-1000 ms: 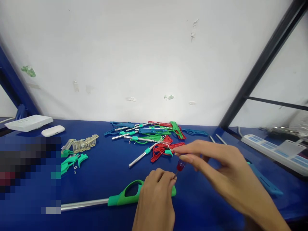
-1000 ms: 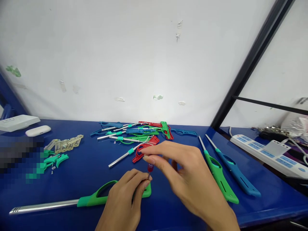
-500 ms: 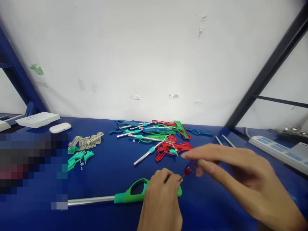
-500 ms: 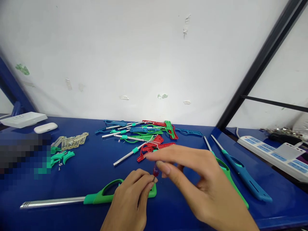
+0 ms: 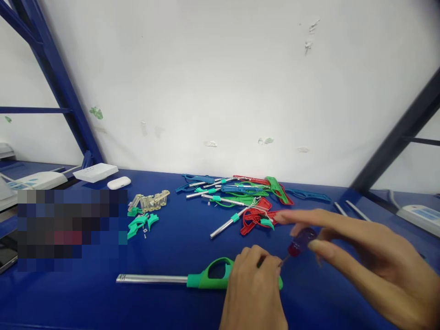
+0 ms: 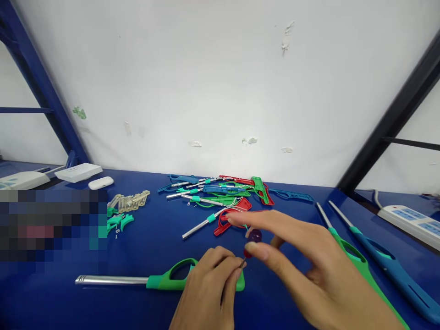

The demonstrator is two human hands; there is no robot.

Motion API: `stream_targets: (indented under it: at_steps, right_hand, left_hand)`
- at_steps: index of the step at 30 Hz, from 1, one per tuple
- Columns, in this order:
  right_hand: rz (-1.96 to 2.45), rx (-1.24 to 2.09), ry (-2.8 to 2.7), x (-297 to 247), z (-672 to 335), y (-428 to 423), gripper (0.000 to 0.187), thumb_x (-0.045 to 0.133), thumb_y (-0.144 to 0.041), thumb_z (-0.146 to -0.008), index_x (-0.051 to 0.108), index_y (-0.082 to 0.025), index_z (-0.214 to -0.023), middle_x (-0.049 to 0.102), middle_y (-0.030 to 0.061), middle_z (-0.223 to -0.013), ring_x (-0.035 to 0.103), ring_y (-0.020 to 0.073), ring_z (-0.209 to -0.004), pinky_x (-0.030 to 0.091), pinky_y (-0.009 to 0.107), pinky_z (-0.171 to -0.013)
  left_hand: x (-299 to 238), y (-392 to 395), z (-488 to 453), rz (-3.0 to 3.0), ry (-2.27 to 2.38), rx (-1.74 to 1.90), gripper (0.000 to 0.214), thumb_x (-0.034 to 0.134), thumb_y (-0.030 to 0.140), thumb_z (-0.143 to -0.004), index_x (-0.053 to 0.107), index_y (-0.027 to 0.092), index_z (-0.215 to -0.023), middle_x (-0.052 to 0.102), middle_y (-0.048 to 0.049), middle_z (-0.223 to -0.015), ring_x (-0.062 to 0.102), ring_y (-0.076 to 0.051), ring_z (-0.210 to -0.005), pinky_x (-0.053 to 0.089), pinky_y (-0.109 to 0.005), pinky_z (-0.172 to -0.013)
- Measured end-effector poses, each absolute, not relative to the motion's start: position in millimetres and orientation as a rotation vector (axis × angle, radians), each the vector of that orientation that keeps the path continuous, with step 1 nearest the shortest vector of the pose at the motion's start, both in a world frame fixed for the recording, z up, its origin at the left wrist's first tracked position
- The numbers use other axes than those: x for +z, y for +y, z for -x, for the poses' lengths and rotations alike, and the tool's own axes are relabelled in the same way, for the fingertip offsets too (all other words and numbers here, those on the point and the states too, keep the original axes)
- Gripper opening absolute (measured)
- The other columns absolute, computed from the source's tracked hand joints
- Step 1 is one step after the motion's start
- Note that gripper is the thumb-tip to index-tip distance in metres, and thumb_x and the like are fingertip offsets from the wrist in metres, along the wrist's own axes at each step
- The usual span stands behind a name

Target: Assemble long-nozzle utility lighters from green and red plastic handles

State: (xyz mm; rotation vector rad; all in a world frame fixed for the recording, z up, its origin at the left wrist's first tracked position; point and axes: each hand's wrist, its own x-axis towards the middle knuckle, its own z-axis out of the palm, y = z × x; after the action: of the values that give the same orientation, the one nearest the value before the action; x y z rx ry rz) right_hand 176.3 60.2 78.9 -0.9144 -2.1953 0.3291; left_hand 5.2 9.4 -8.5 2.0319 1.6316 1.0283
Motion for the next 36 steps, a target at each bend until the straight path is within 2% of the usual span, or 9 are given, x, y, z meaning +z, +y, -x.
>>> stream_targets:
  at_steps: [3,7,9,13,16,21,24,31,36]
  right_hand:
    - [0.867,0.362,-2.178,81,-182,63,0.017,0.063,-0.044,-0.099,0.078,-0.048,-0.105,0.082,-0.0062,-0.099,0.078,0.0216,-0.087,0.066,0.031,-0.081]
    - [0.921,0.276,-2.065,86,-169,66,0.016,0.082,-0.054,-0.079,0.076,-0.039,-0.081,0.078,-0.0049,-0.075,0.069,0.0183,-0.056,0.055,0.024,-0.04]
    - [0.923,0.216,-2.006,86,-159,65,0.027,0.085,-0.057,-0.075,0.071,-0.033,-0.072,0.072,-0.0031,-0.066,0.062,0.0173,-0.049,0.052,0.027,-0.039]
    - [0.932,0.297,-2.103,86,-156,60,0.016,0.07,-0.049,-0.092,0.077,-0.036,-0.097,0.079,-0.0026,-0.089,0.071,0.0168,-0.063,0.06,0.026,-0.055]
    - [0.853,0.414,-2.234,87,-168,57,0.027,0.057,-0.041,-0.103,0.074,-0.047,-0.122,0.081,-0.0059,-0.112,0.078,0.0166,-0.082,0.064,0.025,-0.073]
    - [0.903,0.454,-2.092,91,-169,62,0.008,0.08,-0.041,-0.086,0.083,-0.043,-0.094,0.083,-0.0069,-0.082,0.077,0.0184,-0.068,0.064,0.023,-0.063]
    - [0.953,0.375,-2.07,91,-157,66,0.009,0.078,-0.037,-0.087,0.083,-0.034,-0.08,0.083,-0.0032,-0.083,0.078,0.0204,-0.073,0.063,0.024,-0.063]
    - [0.903,0.616,-2.213,92,-180,58,0.032,0.053,-0.039,-0.105,0.071,-0.044,-0.132,0.081,-0.0039,-0.109,0.075,0.0126,-0.077,0.063,0.022,-0.071]
    - [0.992,0.629,-2.186,95,-188,59,0.015,0.068,-0.041,-0.097,0.082,-0.042,-0.102,0.083,-0.0073,-0.098,0.078,0.0143,-0.085,0.061,0.02,-0.078]
  left_hand:
    - [-7,9,-5,-2.039,1.641,1.016,0.038,0.044,0.001,-0.094,0.072,0.025,-0.105,0.072,-0.0051,-0.104,0.068,-0.028,-0.093,0.056,-0.044,-0.078]
    - [-7,10,-6,-2.045,1.644,1.015,0.039,0.045,0.002,-0.094,0.072,0.025,-0.106,0.072,-0.0052,-0.105,0.068,-0.029,-0.094,0.056,-0.044,-0.078]
    - [-8,10,-5,-2.051,1.635,1.037,0.039,0.044,0.002,-0.095,0.072,0.026,-0.11,0.072,-0.0059,-0.107,0.068,-0.029,-0.096,0.057,-0.045,-0.081]
    - [-10,10,-5,-2.058,1.62,1.047,0.038,0.042,0.003,-0.096,0.071,0.024,-0.108,0.071,-0.0066,-0.107,0.067,-0.028,-0.095,0.057,-0.046,-0.083]
    - [-9,9,-4,-2.048,1.602,1.035,0.037,0.041,0.003,-0.097,0.071,0.024,-0.104,0.071,-0.0053,-0.105,0.066,-0.028,-0.094,0.057,-0.046,-0.081]
    - [-7,10,-4,-2.049,1.603,1.048,0.036,0.04,0.006,-0.099,0.071,0.024,-0.104,0.07,-0.0058,-0.104,0.066,-0.027,-0.093,0.056,-0.045,-0.081]
    - [-9,12,-5,-2.075,1.621,1.066,0.035,0.041,0.007,-0.099,0.071,0.023,-0.104,0.071,-0.0062,-0.104,0.067,-0.027,-0.094,0.056,-0.043,-0.081]
    - [-10,10,-4,-2.09,1.664,1.176,0.035,0.04,0.007,-0.099,0.072,0.022,-0.097,0.071,-0.0063,-0.1,0.068,-0.024,-0.088,0.055,-0.037,-0.076]
    - [-8,8,-2,-2.106,1.643,1.091,0.035,0.04,0.008,-0.101,0.071,0.024,-0.104,0.07,-0.006,-0.106,0.067,-0.025,-0.094,0.056,-0.041,-0.08]
